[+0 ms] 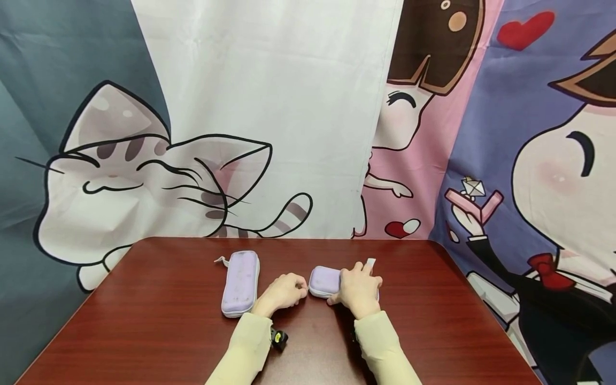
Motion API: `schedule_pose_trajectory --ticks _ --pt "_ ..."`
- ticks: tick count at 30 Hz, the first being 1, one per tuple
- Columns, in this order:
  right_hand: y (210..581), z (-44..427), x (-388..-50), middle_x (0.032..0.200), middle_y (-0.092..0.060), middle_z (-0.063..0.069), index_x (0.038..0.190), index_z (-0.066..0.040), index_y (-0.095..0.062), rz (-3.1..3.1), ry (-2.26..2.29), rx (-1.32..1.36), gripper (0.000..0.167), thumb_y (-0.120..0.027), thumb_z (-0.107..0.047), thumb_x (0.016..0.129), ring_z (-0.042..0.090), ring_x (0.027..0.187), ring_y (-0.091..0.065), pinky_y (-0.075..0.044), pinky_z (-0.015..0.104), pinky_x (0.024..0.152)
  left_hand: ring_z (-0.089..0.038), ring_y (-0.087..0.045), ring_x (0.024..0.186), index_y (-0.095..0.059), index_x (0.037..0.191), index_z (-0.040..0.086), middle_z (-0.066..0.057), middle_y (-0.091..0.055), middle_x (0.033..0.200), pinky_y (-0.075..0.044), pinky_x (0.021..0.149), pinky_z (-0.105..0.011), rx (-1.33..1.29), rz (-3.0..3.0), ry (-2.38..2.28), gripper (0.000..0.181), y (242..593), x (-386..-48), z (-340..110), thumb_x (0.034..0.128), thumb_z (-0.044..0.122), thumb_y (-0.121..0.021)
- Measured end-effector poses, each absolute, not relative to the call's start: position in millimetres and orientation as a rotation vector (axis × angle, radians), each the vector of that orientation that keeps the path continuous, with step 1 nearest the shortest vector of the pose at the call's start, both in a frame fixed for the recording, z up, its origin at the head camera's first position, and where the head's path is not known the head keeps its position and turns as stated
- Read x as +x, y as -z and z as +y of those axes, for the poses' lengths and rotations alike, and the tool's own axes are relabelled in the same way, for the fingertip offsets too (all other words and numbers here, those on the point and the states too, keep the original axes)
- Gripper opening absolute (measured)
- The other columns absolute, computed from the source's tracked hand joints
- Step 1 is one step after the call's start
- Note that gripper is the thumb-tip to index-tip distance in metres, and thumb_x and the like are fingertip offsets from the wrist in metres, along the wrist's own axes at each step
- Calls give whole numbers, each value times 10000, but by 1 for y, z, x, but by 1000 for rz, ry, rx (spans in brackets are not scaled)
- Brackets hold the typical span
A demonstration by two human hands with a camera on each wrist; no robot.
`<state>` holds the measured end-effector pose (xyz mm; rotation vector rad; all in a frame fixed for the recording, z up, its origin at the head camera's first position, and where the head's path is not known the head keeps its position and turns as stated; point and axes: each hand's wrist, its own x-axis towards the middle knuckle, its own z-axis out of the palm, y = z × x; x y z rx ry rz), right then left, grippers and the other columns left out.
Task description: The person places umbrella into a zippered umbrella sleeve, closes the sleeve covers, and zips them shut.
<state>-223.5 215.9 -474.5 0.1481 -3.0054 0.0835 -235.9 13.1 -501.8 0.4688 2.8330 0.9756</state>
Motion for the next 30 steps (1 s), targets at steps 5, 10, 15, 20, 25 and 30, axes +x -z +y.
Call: schedule_pose_trajectory --ticks 5,10,15,20,25,30 --pt "468 225 -225 947 -499 166 1017 -95 -636 -3047 -50 354 633 -902 -457 572 397 997 -456 -395 566 665 -72 -558 550 -680 755 222 108 -579 519 -422 610 -330 480 2817 -1010 84 503 -239 11 829 195 -651" --pt "471 241 -234 990 -529 53 940 -179 -576 -3017 -173 620 518 -915 -310 571 279 939 -481 -393 471 688 -82 -556 543 -696 774 208 88 -589 529 -419 600 -317 492 2798 -1041 76 504 -239 10 844 207 -666" --pt "479 248 -242 976 -534 -6 941 -223 -521 -2951 -271 735 539 -915 -325 588 227 879 -466 -399 428 677 -96 -567 497 -710 792 192 52 -601 537 -423 572 -307 495 2753 -1089 77 503 -240 11 859 198 -673" --pt "480 248 -243 942 -536 -1 953 -224 -530 -2912 -298 722 537 -915 -334 595 229 849 -462 -403 429 670 -101 -555 467 -710 789 166 28 -596 528 -427 528 -287 508 2735 -1143 89 503 -243 12 868 180 -672" --pt "481 243 -240 939 -539 21 964 -217 -538 -2946 -314 687 526 -912 -323 610 249 863 -476 -420 446 689 -97 -539 445 -718 769 143 34 -573 497 -423 483 -269 515 2715 -1170 99 505 -241 10 857 154 -674" --pt "479 235 -235 943 -546 59 994 -193 -561 -2969 -310 619 522 -906 -308 620 268 849 -481 -434 455 690 -92 -533 430 -721 767 136 25 -577 492 -424 466 -263 520 2719 -1186 104 508 -240 10 857 146 -671"
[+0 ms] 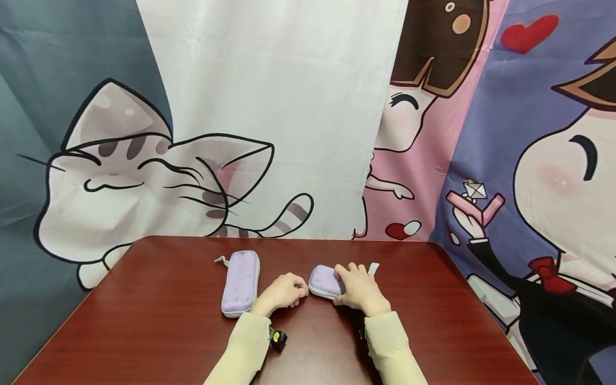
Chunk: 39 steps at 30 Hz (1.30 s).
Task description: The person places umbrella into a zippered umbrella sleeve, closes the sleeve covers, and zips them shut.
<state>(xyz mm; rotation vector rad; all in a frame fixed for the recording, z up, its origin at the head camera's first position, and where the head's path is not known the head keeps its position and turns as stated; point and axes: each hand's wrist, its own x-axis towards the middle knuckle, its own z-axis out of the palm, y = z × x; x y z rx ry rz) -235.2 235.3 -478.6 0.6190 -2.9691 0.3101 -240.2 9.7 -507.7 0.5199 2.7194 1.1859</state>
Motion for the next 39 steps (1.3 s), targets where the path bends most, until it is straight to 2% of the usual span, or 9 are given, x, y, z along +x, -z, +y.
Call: schedule_pose_trajectory --ticks 10,21,39 --pt "475 220 -225 874 -518 112 1091 -126 -551 -2982 -243 466 576 -889 -287 653 317 842 -498 -476 472 626 -90 -534 427 -730 783 133 30 -570 484 -429 471 -261 541 2715 -1185 110 507 -241 12 875 142 -671" --pt "480 199 -217 800 -545 191 1099 -43 -544 -2912 -58 382 668 -853 -445 664 376 739 -564 -487 504 595 -113 -536 447 -718 791 131 29 -565 499 -418 484 -276 527 2701 -1180 135 508 -241 15 908 165 -661" --pt "484 194 -217 717 -575 201 933 -36 -549 -2840 -101 247 650 -850 -523 624 395 618 -585 -473 507 550 -108 -540 453 -721 829 167 32 -563 513 -408 477 -270 560 2700 -1169 109 510 -240 22 915 195 -660"
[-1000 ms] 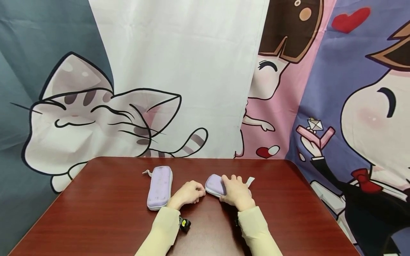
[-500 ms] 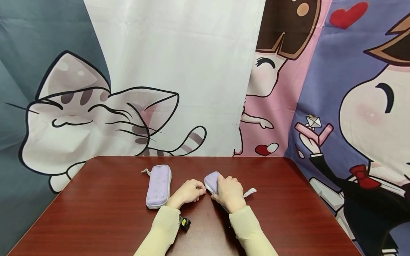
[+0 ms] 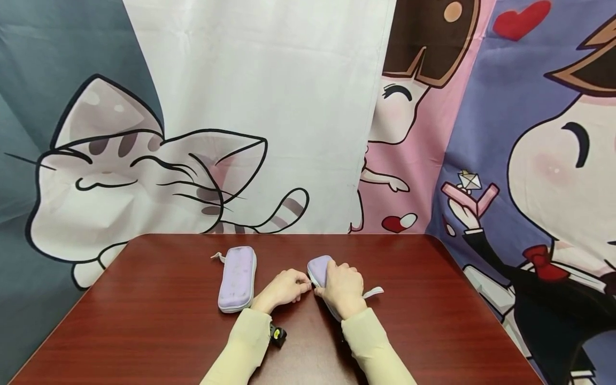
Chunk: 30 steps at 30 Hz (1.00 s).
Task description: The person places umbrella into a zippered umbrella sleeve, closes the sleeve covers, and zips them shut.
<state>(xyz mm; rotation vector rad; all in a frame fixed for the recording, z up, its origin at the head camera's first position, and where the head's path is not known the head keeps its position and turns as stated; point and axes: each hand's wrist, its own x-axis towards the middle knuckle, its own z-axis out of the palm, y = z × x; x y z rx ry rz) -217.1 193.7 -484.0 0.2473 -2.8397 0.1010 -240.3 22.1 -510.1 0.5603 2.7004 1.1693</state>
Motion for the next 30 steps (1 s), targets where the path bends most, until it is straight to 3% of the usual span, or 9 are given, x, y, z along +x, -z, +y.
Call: schedule_pose_trajectory --ticks 7,10,14,17,21,26,30 --pt "478 198 -223 807 -613 180 1044 -46 -581 -2922 -139 369 616 -773 -543 736 371 692 -619 -488 506 591 -104 -552 473 -721 851 175 30 -586 544 -422 501 -281 549 2719 -1155 113 511 -241 17 931 206 -648" --pt "471 210 -227 808 -604 103 1014 -95 -590 -2972 -250 467 416 -734 -439 830 295 704 -607 -484 479 615 -96 -552 486 -721 851 174 43 -581 541 -425 516 -279 554 2735 -1146 115 512 -241 16 932 207 -647" --pt "463 226 -231 814 -601 41 965 -145 -608 -2940 -374 654 128 -701 -163 879 232 730 -583 -477 438 642 -87 -556 504 -721 843 178 63 -574 536 -421 538 -279 556 2748 -1139 117 513 -240 16 930 210 -650" --pt "459 234 -231 911 -617 69 1111 -148 -653 -2890 -394 810 321 -636 31 846 239 783 -591 -484 422 663 -90 -553 485 -720 842 177 68 -568 531 -425 525 -275 544 2737 -1147 119 513 -241 16 930 215 -649" --pt "456 240 -227 1028 -572 82 1279 -178 -637 -2898 -387 920 602 -542 148 782 228 771 -570 -464 355 614 -94 -542 453 -717 847 170 59 -568 531 -431 493 -268 537 2722 -1166 120 512 -241 16 932 215 -645" --pt "460 250 -222 1119 -517 100 1312 -237 -631 -2935 -377 994 730 -482 183 733 204 724 -534 -423 281 565 -86 -538 467 -711 833 170 65 -569 532 -421 505 -264 536 2734 -1158 123 512 -240 19 929 212 -647" --pt "461 259 -222 1132 -527 98 1323 -231 -624 -2935 -374 1036 755 -478 188 712 204 815 -555 -444 281 640 -88 -549 482 -707 819 173 72 -570 520 -416 531 -273 536 2753 -1132 124 510 -240 21 924 210 -652"
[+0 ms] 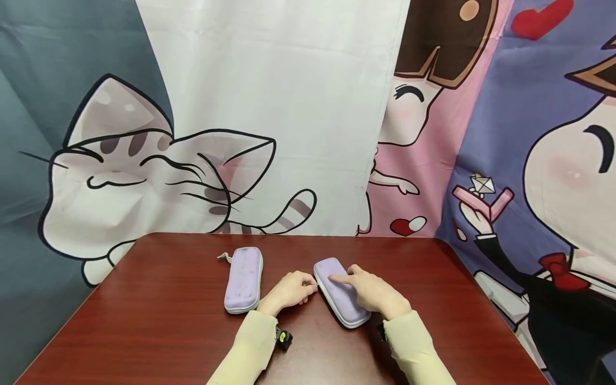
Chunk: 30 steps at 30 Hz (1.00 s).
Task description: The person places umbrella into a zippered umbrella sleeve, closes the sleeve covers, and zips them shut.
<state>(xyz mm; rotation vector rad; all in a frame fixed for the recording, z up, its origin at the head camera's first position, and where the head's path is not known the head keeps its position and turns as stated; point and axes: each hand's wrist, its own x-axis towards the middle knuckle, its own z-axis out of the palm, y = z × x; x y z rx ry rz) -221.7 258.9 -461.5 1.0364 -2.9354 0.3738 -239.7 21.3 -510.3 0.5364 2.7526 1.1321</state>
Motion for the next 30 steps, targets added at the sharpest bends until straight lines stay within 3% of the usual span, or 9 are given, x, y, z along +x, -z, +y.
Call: schedule_pose_trajectory --ticks 7,11,16,19,25,30 --pt "458 265 -221 1112 -549 83 1313 -221 -632 -2899 -343 1079 740 -479 178 709 189 832 -556 -448 273 636 -75 -535 524 -704 825 205 97 -556 520 -419 594 -290 512 2813 -1074 113 508 -240 24 923 228 -655" --pt "457 266 -220 1133 -551 99 1307 -248 -631 -2860 -161 1136 719 -554 170 726 214 810 -568 -479 324 629 -62 -538 528 -708 835 217 108 -560 524 -422 603 -287 539 2798 -1051 101 509 -237 26 919 237 -657" --pt "456 265 -228 1337 -523 165 1370 -328 -560 -2716 169 1274 808 -698 109 705 310 934 -597 -502 446 693 -52 -531 519 -703 823 219 109 -553 518 -413 585 -289 530 2830 -1018 101 509 -237 24 915 234 -663" --pt "459 266 -232 1427 -479 157 1396 -376 -524 -2636 289 1321 836 -717 63 711 303 985 -604 -494 434 717 -53 -537 516 -706 827 217 106 -557 520 -410 582 -294 525 2822 -1017 105 509 -237 23 920 235 -661" --pt "466 269 -233 1396 -526 140 1398 -381 -518 -2518 335 1359 837 -741 15 695 276 998 -610 -473 442 734 -58 -547 512 -707 812 217 106 -556 512 -416 584 -297 535 2795 -1047 112 510 -238 22 915 238 -665" --pt "469 272 -237 1398 -526 124 1393 -403 -513 -2427 389 1408 843 -766 -20 686 290 1115 -575 -450 457 805 -62 -545 510 -705 807 216 101 -553 510 -416 583 -295 535 2801 -1057 113 511 -242 23 911 239 -669"
